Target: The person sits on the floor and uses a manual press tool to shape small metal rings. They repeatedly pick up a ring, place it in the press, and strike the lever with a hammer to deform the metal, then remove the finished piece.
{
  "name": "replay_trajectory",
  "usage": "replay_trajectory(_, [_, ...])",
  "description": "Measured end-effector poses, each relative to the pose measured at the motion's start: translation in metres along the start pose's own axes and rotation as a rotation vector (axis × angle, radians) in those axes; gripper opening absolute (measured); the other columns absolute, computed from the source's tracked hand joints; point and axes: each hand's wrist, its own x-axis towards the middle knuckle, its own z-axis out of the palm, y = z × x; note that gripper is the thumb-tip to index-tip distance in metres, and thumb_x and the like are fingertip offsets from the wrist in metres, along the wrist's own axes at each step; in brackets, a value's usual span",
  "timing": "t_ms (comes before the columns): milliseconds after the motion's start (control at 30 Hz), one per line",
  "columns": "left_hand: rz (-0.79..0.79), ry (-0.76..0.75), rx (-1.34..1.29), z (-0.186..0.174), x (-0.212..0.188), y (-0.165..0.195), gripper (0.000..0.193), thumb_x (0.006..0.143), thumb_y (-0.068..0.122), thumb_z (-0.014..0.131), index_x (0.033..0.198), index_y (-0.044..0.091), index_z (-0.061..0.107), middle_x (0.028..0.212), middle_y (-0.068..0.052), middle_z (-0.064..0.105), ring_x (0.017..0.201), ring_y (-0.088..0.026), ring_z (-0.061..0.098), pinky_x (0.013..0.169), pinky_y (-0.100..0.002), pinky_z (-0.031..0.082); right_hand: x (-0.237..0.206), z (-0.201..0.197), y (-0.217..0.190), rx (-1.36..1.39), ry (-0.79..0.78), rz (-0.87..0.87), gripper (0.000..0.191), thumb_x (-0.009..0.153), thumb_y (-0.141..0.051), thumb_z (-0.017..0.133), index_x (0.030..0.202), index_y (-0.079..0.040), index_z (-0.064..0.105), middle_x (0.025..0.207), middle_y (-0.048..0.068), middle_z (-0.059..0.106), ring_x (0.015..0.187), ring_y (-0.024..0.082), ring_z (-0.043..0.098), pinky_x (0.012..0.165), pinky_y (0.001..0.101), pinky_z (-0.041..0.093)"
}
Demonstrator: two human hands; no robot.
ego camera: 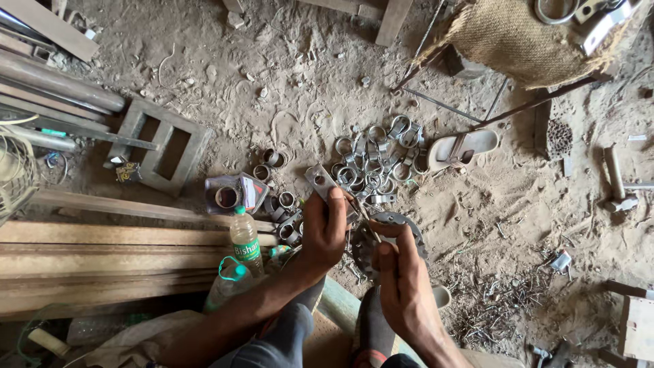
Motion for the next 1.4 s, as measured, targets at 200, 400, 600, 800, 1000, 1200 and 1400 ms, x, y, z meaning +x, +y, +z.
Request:
replay_trajectory(200, [-0.343,0.0,-0.178,-0.007,-0.007,0.005,0.031,0.108,0.034,0.043,0.1,0.008,0.056,0.079,0.002,0.054,0.064,-0.007,0.051,0.054,-0.026,0.044,0.0,-0.006,-0.014,-0.04,-0.055,0.033,0.031,0.103,-0.013,0.043,0.132,-0.008,0.053,0.073,0.012,0.072,0.066,0.022,0.072,0.062,0.0379,0.057])
replay_trajectory(400, [-0.266,0.049,-0.18,-0.009,-0.012,-0.003,0.039,0.112,0.04,0.048,0.092,0.006,0.055,0.073,0.001,0.051,0.059,-0.008,0.048,0.052,-0.025,0.041,0.003,-0.004,-0.012,-0.145,0.013,-0.291,0.032,0.106,-0.014,0.048,0.134,-0.001,0.048,0.078,0.013,0.07,0.066,0.021,0.068,0.059,0.0357,0.053])
replay_trajectory(600, [-0.467,0.077,-0.316,-0.008,-0.006,-0.003,0.044,0.106,0.045,0.043,0.085,0.01,0.056,0.061,0.003,0.051,0.046,-0.01,0.045,0.042,-0.028,0.038,0.004,-0.008,-0.008,-0.144,-0.054,-0.214,0.032,0.103,-0.011,0.046,0.132,-0.001,0.054,0.07,0.012,0.068,0.057,0.022,0.065,0.053,0.0376,0.052])
replay_trajectory(800, [-1.132,0.066,-0.874,-0.014,0.002,0.006,0.044,0.107,0.048,0.044,0.073,0.019,0.049,0.05,0.008,0.035,0.039,-0.007,0.025,0.038,-0.027,0.026,0.006,-0.012,0.007,-0.255,-0.171,-0.058,0.034,0.1,-0.012,0.048,0.133,-0.006,0.052,0.077,0.007,0.075,0.045,0.017,0.065,0.043,0.037,0.05])
replay_trajectory(1000, [-1.197,-0.435,-1.085,-0.039,0.0,0.015,0.043,0.105,0.051,0.053,0.079,0.017,0.052,0.051,0.009,0.039,0.036,-0.005,0.024,0.039,-0.026,0.025,-0.011,-0.046,0.016,-0.288,-0.015,-0.249,0.027,0.097,-0.007,0.054,0.124,-0.006,0.059,0.078,0.011,0.07,0.055,0.012,0.063,0.043,0.0305,0.05])
replay_trajectory(1200, [-1.004,-0.36,-0.681,-0.021,-0.004,0.024,0.036,0.105,0.044,0.061,0.084,0.016,0.051,0.067,0.003,0.051,0.049,-0.004,0.033,0.045,-0.023,0.03,-0.025,-0.047,-0.003,-0.089,-0.055,0.101,0.032,0.101,-0.008,0.046,0.131,-0.009,0.057,0.082,0.002,0.075,0.042,0.012,0.048,0.041,0.0293,0.035])
replay_trajectory(1400, [-0.147,-0.516,-0.041,-0.02,-0.008,0.04,0.035,0.106,0.033,0.063,0.121,0.004,0.053,0.095,-0.005,0.058,0.077,-0.01,0.054,0.064,-0.027,0.047,-0.032,-0.044,-0.007,0.184,-0.092,0.136,0.035,0.107,-0.013,0.036,0.134,-0.006,0.056,0.065,-0.001,0.045,0.057,0.009,0.038,0.052,0.027,0.034])
